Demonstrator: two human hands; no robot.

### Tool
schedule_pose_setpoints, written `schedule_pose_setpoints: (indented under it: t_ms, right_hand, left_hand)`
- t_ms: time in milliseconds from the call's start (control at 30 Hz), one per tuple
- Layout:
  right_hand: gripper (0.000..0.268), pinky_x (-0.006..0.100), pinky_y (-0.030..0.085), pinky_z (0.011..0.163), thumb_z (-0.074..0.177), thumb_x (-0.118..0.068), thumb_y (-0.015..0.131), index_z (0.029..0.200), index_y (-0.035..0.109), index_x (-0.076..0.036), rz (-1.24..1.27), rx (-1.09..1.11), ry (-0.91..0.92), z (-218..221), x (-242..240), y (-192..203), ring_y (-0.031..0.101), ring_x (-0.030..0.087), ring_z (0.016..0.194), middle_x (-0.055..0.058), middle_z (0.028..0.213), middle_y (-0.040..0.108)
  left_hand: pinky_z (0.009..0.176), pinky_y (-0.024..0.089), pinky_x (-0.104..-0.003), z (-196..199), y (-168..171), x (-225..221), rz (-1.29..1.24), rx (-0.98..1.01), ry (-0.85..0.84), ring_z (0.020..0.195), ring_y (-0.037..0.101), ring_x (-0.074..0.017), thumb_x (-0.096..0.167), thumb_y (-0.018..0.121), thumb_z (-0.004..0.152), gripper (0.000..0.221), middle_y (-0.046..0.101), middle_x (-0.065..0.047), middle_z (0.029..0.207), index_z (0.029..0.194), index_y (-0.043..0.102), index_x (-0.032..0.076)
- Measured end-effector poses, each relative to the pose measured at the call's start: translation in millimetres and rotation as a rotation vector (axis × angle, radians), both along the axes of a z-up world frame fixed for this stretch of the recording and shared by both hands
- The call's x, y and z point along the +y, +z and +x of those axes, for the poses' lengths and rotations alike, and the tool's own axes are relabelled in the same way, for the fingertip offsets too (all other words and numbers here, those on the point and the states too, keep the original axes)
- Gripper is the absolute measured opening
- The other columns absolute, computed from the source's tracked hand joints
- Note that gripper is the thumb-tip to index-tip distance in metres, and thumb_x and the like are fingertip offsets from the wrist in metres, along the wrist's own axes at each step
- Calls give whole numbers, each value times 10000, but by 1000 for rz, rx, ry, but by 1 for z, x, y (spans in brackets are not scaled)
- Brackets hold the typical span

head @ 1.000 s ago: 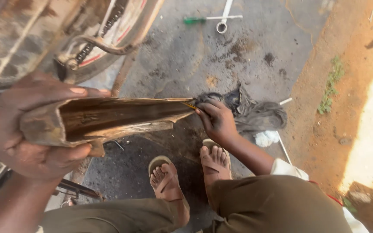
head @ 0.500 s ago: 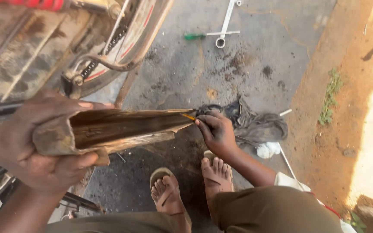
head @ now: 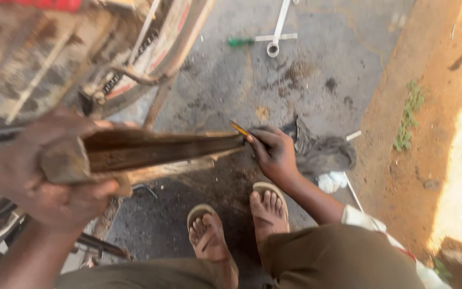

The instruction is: Cleaning a motorcycle chain guard or cover using a thin rod and a cloth.

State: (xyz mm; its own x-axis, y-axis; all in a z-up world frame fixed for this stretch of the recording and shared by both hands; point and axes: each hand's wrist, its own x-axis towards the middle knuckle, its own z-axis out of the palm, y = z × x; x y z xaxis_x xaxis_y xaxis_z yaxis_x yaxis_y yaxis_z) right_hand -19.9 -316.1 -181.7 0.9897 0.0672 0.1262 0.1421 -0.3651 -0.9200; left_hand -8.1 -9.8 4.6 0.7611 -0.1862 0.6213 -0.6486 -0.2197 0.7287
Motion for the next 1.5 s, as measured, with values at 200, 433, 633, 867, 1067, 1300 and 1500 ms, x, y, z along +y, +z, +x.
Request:
schedule_pose_setpoints:
  t_ms: [200, 433, 633, 867, 1067, 1300, 1500]
  right_hand:
    - [131, 365, 498, 615, 988, -100, 743, 1094, 781, -32, -199, -21, 95, 14, -1, 61, 634, 258, 683, 141, 862, 657]
    - [418, 366, 579, 764, 958, -67, 706, 1374, 663, -69, -392, -556, 283, 0, -20, 52, 712, 262, 955, 81, 1120, 719]
    - [542, 350, 537, 679, 879, -131, 697, 1419, 661, -108, -617, -804, 404, 24, -24, 59, 688, 209, 870, 56, 1114, 726]
    - [557, 371, 522, 657, 868, -228, 692, 1410, 651, -109, -653, -783, 385, 29, -24, 41, 667, 235, 848, 76, 1073, 701]
    - [576, 379, 513, 640, 857, -260, 731, 1405, 649, -103, -619, -697, 402, 12, -24, 37, 660, 249, 833, 81, 1043, 693]
    - [513, 378, 515, 676, 895, -145, 737, 1400, 658, -114, -597, -696, 362, 21, -14, 73, 656, 236, 913, 63, 1134, 710]
    - [448, 403, 544, 655, 795, -147, 727, 1243, 741, -150, -775, -391, 280, -7, -37, -43, 686, 279, 859, 76, 939, 695]
  left_hand:
    - [716, 627, -321, -3, 4, -16, 38, -14, -40, 842, 788, -223, 339, 824, 921, 431, 728, -142, 970, 1148, 648, 19]
    - [634, 560, -271, -9, -18, -3, 101, -15, 195, 721, 728, -161, 442, 801, 927, 528, 713, -93, 867, 1207, 673, 13]
    - [607, 556, -244, -13, 2, -27, 188, -67, 236, 738, 764, -141, 503, 755, 1019, 525, 712, -72, 888, 1255, 644, 48]
    - [641, 607, -223, -10, 12, -33, 229, -21, 262, 784, 770, -126, 517, 789, 1015, 555, 709, -56, 842, 1282, 632, 56]
    - [619, 589, -246, -14, 10, -44, 170, -58, 223, 735, 757, -123, 510, 798, 945, 535, 707, -61, 832, 1191, 662, 55]
    - [602, 570, -235, -12, 6, -34, 158, -58, 188, 751, 753, -127, 495, 817, 957, 514, 728, -60, 861, 1151, 676, 40]
    - [613, 579, -234, 1, 9, -20, 69, -56, 42, 706, 739, -110, 387, 848, 832, 453, 724, -90, 860, 1078, 681, 45]
